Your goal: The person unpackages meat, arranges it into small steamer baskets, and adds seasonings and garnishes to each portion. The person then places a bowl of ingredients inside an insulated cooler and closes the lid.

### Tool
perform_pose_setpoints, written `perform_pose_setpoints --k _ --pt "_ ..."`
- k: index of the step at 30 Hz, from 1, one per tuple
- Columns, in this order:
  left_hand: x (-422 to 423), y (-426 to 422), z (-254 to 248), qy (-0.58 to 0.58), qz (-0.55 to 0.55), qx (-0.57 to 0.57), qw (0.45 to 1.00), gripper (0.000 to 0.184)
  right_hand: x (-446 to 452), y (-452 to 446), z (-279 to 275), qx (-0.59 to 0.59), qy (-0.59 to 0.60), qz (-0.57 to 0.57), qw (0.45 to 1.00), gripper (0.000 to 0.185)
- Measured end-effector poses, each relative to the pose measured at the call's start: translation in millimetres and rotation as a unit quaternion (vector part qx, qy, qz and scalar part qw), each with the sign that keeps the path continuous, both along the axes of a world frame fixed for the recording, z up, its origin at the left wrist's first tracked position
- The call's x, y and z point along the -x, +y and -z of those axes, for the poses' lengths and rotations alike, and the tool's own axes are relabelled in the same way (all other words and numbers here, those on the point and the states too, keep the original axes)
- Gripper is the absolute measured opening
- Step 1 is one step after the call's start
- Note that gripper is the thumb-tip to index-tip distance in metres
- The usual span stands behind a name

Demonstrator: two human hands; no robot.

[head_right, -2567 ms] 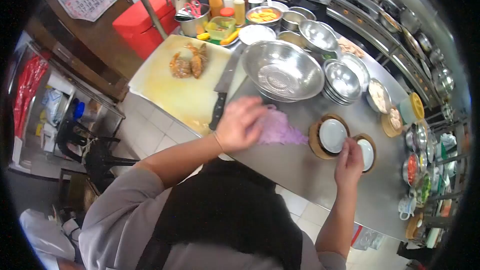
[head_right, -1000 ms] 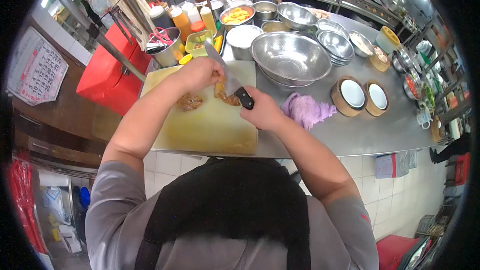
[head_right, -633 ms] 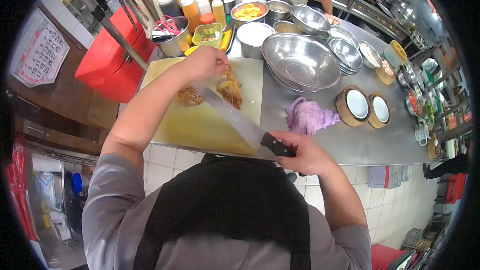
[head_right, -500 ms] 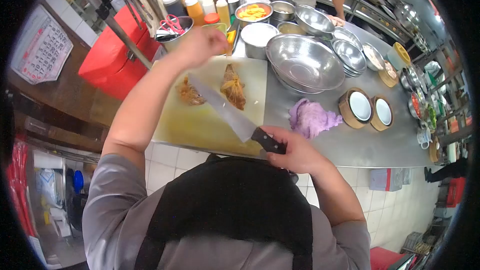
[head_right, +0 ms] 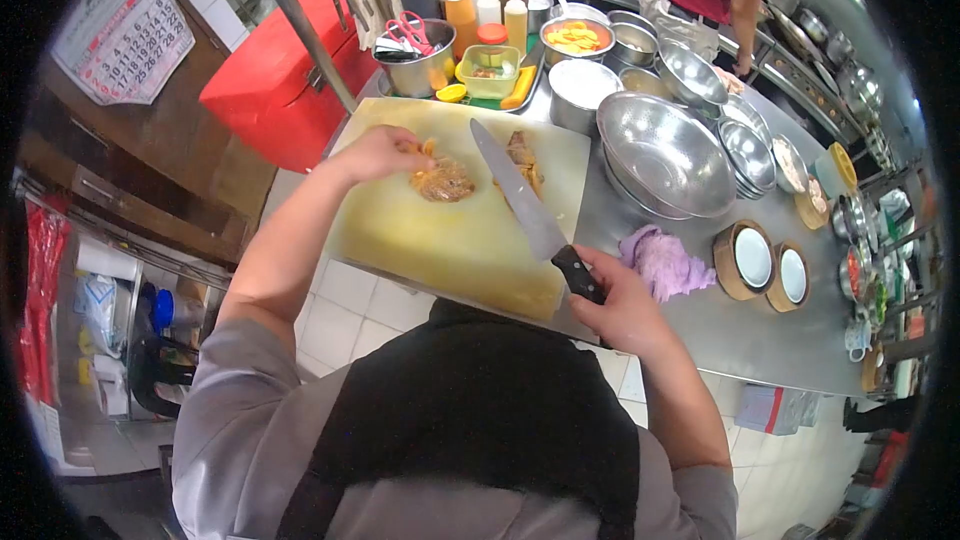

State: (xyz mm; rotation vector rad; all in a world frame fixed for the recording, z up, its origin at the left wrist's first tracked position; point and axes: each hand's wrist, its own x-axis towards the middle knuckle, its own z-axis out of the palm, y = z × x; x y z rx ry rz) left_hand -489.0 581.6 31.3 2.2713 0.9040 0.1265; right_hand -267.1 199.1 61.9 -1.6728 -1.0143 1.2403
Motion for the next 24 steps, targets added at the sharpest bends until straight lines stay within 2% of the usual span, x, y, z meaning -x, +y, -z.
perform_pose_setpoints --k 2,6,8,12,15,18,21,24 --pt "-7 -6 10 0.047 0.046 -0.062 0.996 0.041 6 6 0 -0.014 0.024 0.008 1.000 0.065" --pt "-15 -19 -20 0.014 0.033 -0.049 0.998 0.042 13 13 2 -0.054 0.051 -0.004 0.997 0.066" --pt "-16 -21 -34 0.004 0.040 -0.027 0.999 0.041 13 16 6 -0.062 0.016 -0.024 0.998 0.066" --pt "-24 -19 -42 0.011 0.074 -0.086 0.993 0.038 15 22 18 -0.082 0.014 -0.031 0.996 0.066" --pt "-29 -17 -44 0.008 0.076 -0.088 0.993 0.036 16 23 6 -0.041 -0.015 -0.026 0.999 0.067" --pt "-32 -19 -51 0.022 0.085 -0.113 0.990 0.033 20 25 -4 -0.043 -0.022 -0.029 0.998 0.067" --pt "-32 -23 -56 0.033 0.086 -0.128 0.988 0.031 19 32 9 -0.070 -0.065 -0.041 0.995 0.068" --pt "-31 -27 -53 0.033 0.090 -0.150 0.984 0.030 23 50 -20 0.028 -0.074 -0.057 0.995 0.067"
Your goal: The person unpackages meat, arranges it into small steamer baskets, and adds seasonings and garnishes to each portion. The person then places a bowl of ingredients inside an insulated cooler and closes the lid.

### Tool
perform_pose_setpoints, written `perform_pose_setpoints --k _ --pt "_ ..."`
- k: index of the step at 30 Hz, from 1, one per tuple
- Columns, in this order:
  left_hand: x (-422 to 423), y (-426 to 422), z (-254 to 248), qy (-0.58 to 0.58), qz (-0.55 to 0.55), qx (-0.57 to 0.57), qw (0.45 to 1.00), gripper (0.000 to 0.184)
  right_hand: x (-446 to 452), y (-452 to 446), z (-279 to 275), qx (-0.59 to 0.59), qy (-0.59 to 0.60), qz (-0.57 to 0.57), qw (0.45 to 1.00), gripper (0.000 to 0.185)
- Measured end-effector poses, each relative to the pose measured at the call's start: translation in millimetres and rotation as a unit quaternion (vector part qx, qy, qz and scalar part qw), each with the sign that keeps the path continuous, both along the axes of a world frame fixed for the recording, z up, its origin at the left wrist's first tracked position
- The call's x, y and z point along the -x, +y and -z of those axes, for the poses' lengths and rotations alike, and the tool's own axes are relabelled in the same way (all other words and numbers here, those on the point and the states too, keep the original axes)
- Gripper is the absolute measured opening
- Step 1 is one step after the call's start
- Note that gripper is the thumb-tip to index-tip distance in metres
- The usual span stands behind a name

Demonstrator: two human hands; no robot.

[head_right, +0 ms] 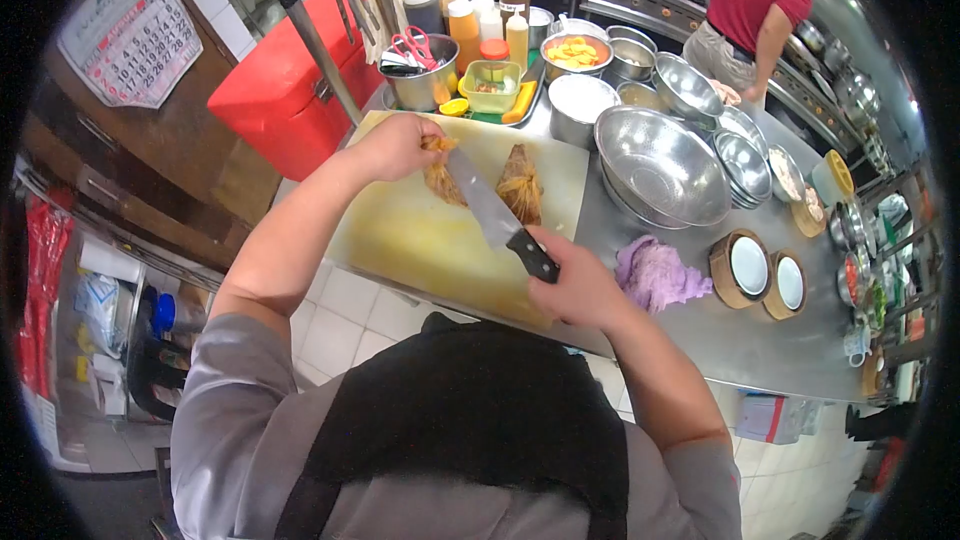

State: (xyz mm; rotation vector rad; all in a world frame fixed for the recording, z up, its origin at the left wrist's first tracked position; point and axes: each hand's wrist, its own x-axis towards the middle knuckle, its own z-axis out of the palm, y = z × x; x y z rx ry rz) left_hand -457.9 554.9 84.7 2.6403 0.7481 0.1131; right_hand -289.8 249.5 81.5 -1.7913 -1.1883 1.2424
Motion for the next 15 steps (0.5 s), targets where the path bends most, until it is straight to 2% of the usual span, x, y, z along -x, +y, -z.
perform_pose_setpoints --k 3,6,9,12,14,15 --pt "-2 -7 -1 0.007 0.012 -0.034 0.999 0.029 2 42 27 -0.108 -0.030 -0.003 0.994 0.062" --pt "-4 -15 -8 0.014 -0.001 -0.043 0.999 0.027 4 90 45 -0.149 -0.067 -0.027 0.986 0.058" --pt "-1 -6 -5 0.003 -0.033 -0.058 0.998 0.028 10 88 47 -0.131 -0.071 -0.023 0.989 0.056" --pt "9 6 -3 -0.006 -0.068 -0.092 0.993 0.028 4 42 43 -0.199 -0.096 -0.081 0.972 0.058" --pt "19 23 3 -0.026 -0.095 -0.132 0.986 0.028 3 5 22 -0.170 -0.053 -0.098 0.979 0.061" --pt "24 32 1 -0.046 -0.116 -0.109 0.986 0.028 -1 -9 17 -0.161 -0.057 -0.140 0.975 0.062"
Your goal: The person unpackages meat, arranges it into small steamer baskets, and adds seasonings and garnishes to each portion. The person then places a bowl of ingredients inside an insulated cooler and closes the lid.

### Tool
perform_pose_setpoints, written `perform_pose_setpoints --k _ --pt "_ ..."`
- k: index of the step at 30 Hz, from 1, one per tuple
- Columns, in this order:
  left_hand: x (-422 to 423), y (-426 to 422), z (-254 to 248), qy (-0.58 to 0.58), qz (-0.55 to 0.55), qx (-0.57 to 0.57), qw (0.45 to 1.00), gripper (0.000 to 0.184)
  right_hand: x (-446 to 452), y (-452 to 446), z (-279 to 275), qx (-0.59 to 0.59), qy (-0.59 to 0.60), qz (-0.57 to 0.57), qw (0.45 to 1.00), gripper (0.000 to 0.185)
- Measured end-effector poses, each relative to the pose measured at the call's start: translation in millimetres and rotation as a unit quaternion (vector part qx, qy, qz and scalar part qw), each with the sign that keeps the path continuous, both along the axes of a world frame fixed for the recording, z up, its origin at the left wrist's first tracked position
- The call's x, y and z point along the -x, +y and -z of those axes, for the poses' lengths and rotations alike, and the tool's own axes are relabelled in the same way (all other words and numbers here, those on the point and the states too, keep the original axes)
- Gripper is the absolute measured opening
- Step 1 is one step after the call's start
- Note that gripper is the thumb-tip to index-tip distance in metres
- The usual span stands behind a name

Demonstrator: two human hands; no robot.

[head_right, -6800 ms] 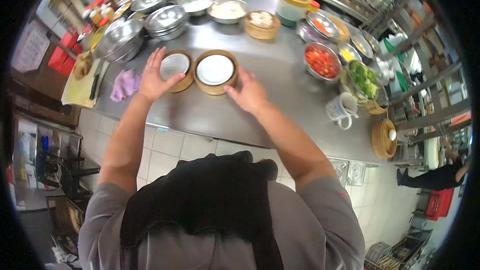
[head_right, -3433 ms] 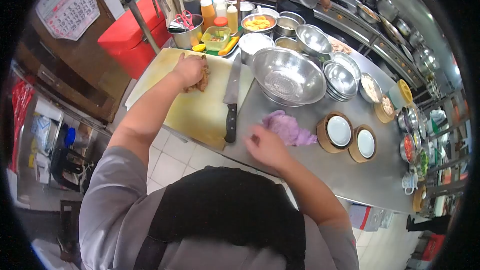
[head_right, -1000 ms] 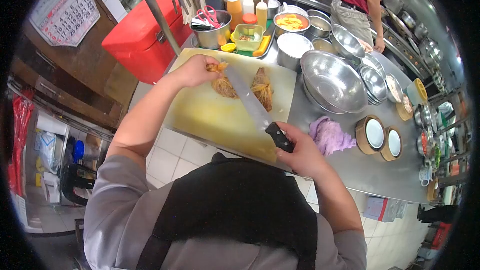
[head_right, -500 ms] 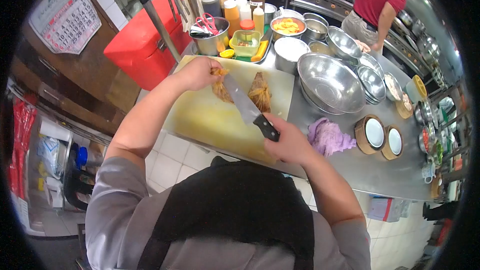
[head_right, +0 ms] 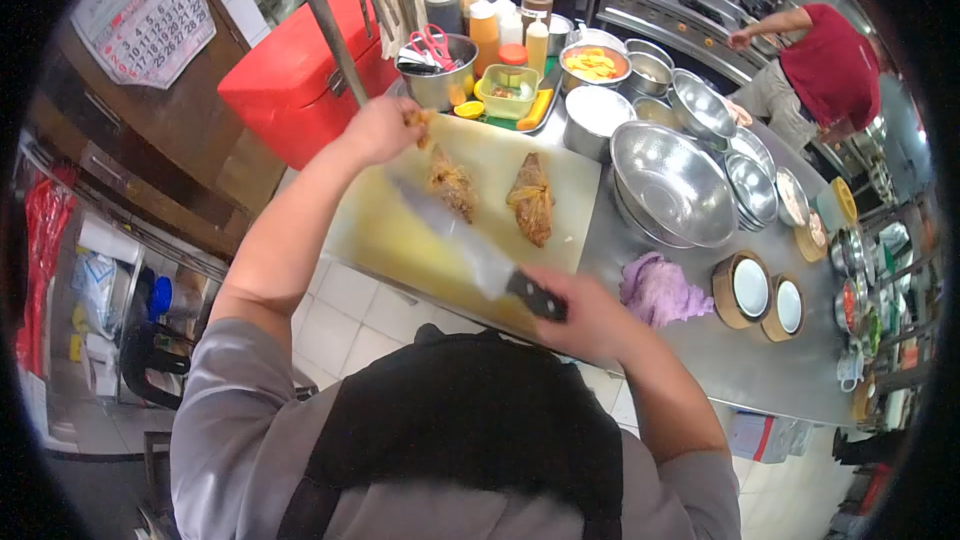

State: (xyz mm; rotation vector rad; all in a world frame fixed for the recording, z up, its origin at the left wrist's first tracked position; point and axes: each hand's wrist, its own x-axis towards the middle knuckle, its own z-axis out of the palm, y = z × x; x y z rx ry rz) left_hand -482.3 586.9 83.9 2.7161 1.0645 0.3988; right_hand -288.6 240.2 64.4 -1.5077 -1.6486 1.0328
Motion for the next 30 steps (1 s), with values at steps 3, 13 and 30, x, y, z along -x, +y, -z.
perform_pose_setpoints --k 3,13,30 --pt "24 17 -12 -0.069 -0.045 0.054 0.995 0.028 -9 -22 -15 0.033 -0.033 -0.054 0.997 0.064" --pt "104 -4 3 -0.179 -0.136 0.191 0.956 0.027 -63 -50 32 -0.026 -0.173 0.279 0.944 0.065" --pt "-47 -92 7 -0.277 0.029 0.666 0.691 0.032 -139 -13 6 -0.035 -0.544 0.253 0.799 0.016"
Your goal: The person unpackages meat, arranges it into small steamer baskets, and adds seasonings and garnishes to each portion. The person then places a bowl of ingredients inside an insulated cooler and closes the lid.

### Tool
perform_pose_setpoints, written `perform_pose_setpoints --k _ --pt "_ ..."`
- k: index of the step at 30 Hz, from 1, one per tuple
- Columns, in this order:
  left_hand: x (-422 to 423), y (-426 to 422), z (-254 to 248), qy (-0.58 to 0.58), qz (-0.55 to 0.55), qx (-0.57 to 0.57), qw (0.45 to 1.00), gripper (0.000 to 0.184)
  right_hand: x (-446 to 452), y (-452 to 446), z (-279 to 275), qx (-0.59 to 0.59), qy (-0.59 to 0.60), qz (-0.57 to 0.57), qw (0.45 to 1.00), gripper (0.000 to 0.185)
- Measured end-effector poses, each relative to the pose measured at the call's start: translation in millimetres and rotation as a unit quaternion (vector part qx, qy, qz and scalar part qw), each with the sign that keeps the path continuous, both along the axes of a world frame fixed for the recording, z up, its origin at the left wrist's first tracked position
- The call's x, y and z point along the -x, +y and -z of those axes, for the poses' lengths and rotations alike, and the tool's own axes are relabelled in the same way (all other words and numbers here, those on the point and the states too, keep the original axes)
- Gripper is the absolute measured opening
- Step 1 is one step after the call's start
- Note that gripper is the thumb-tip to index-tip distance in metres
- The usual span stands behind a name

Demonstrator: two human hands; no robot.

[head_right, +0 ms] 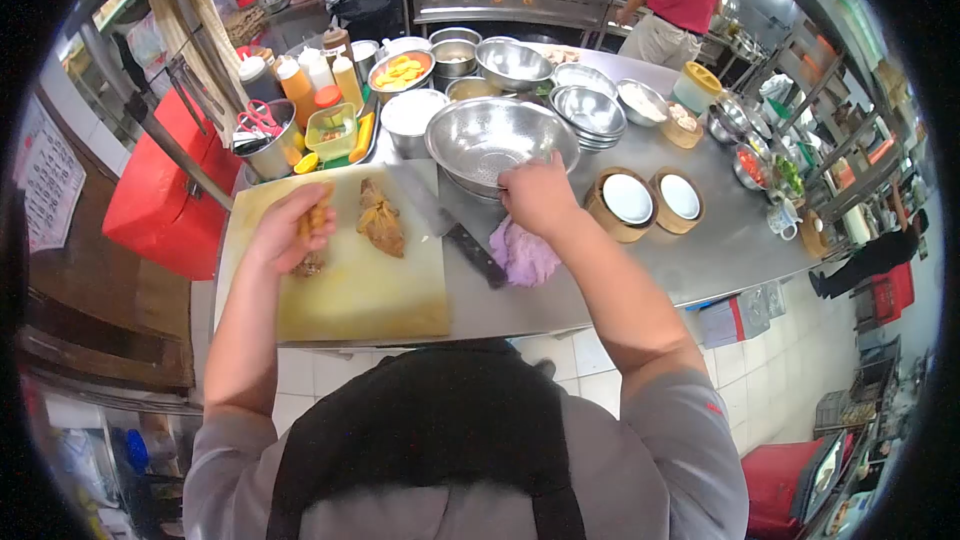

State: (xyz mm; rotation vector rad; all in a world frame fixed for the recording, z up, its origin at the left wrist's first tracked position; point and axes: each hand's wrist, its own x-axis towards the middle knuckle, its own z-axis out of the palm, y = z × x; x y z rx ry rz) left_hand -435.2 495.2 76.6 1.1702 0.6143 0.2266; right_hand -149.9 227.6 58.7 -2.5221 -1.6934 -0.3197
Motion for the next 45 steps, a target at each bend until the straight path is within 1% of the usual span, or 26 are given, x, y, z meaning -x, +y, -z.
perform_pose_setpoints --k 3,5,7,9,10,12,13,15,16,19,20,21,23,24,25,27,29,30,31,32,34,36,39,42,44,45 --pt "-54 -10 6 0.015 0.050 0.023 0.998 0.034 3 -14 -39 -0.038 0.053 0.012 0.998 0.013" --pt "-91 -19 7 0.031 0.055 -0.006 0.998 0.040 2 -26 -69 -0.080 0.086 0.001 0.993 0.012" --pt "-132 -19 23 -0.043 0.093 0.012 0.995 0.057 -3 -36 -92 -0.101 0.094 -0.029 0.990 0.013" --pt "-161 -37 -1 0.010 0.063 -0.089 0.994 0.079 -14 -41 -108 -0.105 0.073 -0.076 0.989 0.018" --pt "-165 -36 -8 0.021 0.038 -0.175 0.984 0.081 -18 -42 -111 -0.076 0.080 -0.073 0.991 0.013" --pt "-167 -32 -16 0.047 -0.013 -0.337 0.940 0.083 -25 -37 -102 -0.034 0.025 -0.078 0.996 0.015" --pt "-155 -25 -19 0.060 0.004 -0.372 0.926 0.088 -26 -34 -93 -0.013 -0.001 -0.084 0.996 0.016" --pt "-126 -10 -19 0.065 0.034 -0.347 0.935 0.085 -21 -29 -67 -0.058 -0.081 -0.120 0.988 0.020" --pt "-115 4 -5 0.060 0.023 -0.341 0.938 0.082 -14 -24 -58 -0.087 -0.120 -0.138 0.979 0.021" --pt "-81 16 16 0.185 -0.018 -0.424 0.886 0.082 48 -5 -47 -0.202 0.015 -0.149 0.968 0.028" --pt "-77 19 27 0.202 -0.010 -0.417 0.886 0.085 65 4 -40 -0.139 0.147 -0.101 0.974 0.036" --pt "-78 19 35 0.229 -0.021 -0.411 0.882 0.085 78 14 -29 -0.072 0.274 -0.049 0.958 0.045" --pt "-88 17 49 0.280 -0.039 -0.404 0.870 0.084 89 44 -2 0.014 0.362 -0.010 0.932 0.061" --pt "-97 23 60 0.302 -0.037 -0.409 0.860 0.078 91 63 16 0.050 0.354 -0.002 0.934 0.068" --pt "-96 23 59 0.291 -0.018 -0.357 0.887 0.072 96 80 31 0.084 0.346 0.010 0.934 0.075" --pt "-98 16 57 0.261 0.040 -0.258 0.929 0.061 111 102 41 0.060 0.314 -0.013 0.948 0.081" --pt "-106 46 101 0.216 0.088 -0.377 0.896 0.044 114 124 55 0.112 0.348 0.029 0.931 0.071" --pt "-106 42 102 0.227 0.073 -0.326 0.915 0.038 116 128 60 0.094 0.341 0.038 0.935 0.067" --pt "-111 58 125 0.205 0.080 -0.317 0.923 0.034 117 128 65 0.079 0.335 0.044 0.938 0.062" --pt "-102 46 106 0.231 0.107 -0.267 0.930 0.026 119 124 63 0.066 0.348 0.054 0.933 0.061" --pt "-86 15 73 0.210 0.084 -0.207 0.952 0.029 119 107 66 0.027 0.356 0.050 0.933 0.062" --pt "-73 5 71 0.191 0.088 -0.159 0.965 0.032 119 91 73 -0.022 0.343 0.024 0.939 0.068" --pt "-62 -34 54 0.136 0.091 -0.082 0.983 0.036 112 36 64 -0.104 0.393 0.000 0.914 0.079" --pt "-77 -93 57 0.091 0.121 -0.061 0.987 0.036 93 -27 40 -0.102 0.561 0.006 0.821 0.076" --pt "-95 -130 55 0.063 0.142 -0.056 0.986 0.035 67 -65 69 -0.143 0.609 -0.027 0.780 0.081" --pt "-108 -150 53 0.046 0.150 -0.048 0.986 0.036 57 -87 57 -0.121 0.643 0.000 0.756 0.080"
